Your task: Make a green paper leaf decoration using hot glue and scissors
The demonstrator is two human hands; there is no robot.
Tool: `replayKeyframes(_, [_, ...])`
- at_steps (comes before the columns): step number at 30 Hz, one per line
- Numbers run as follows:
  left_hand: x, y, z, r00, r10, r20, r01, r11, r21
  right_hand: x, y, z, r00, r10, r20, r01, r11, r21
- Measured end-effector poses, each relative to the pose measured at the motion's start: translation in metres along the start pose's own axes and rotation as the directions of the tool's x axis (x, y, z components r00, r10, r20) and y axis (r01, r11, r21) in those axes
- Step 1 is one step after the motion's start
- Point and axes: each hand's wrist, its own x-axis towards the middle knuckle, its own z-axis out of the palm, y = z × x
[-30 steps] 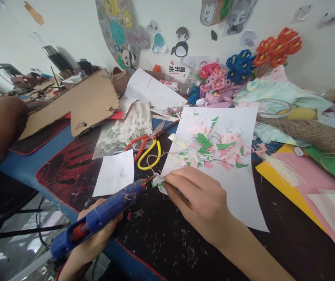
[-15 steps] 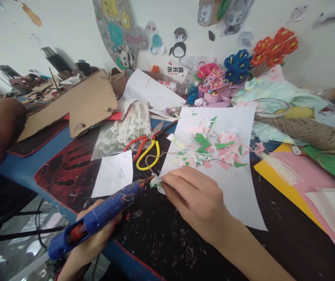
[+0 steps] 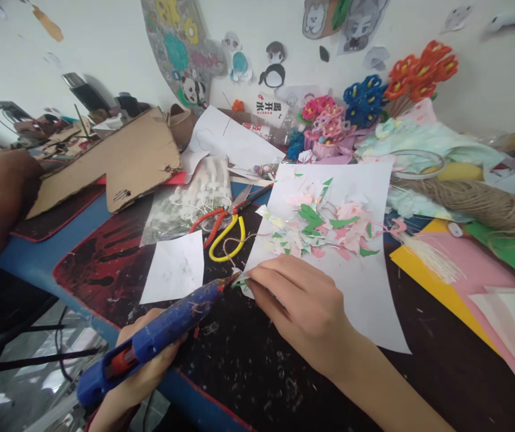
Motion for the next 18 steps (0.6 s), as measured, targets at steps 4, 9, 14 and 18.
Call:
replayKeyframes(4, [-0.002, -0.005, -0.001, 0.997, 0.025, 0.077, -0.006, 0.973, -0.232, 0.0, 0.0, 0.0, 1.0, -0.008, -0.005, 0.008, 1.0, 0.009])
replayKeyframes(9, [-0.002, -0.012, 0.002, 0.998, 0.056, 0.035, -0.045, 0.961, -0.274, -0.001, 0.001, 0.001, 1.0, -0.01, 0.02, 0.009, 1.0, 0.03])
replayKeyframes(14, [0.001, -0.009, 0.002, 0.992, 0.122, 0.013, -0.117, 0.971, -0.208, -0.003, 0.002, 0.001, 1.0, -0.012, 0.017, 0.011, 0.999, 0.05])
replayKeyframes(18, [0.002, -0.003, -0.003, 0.995, 0.093, 0.039, -0.084, 0.978, -0.191, 0.0, 0.001, 0.0, 1.0, -0.016, 0.009, 0.015, 0.999, 0.029])
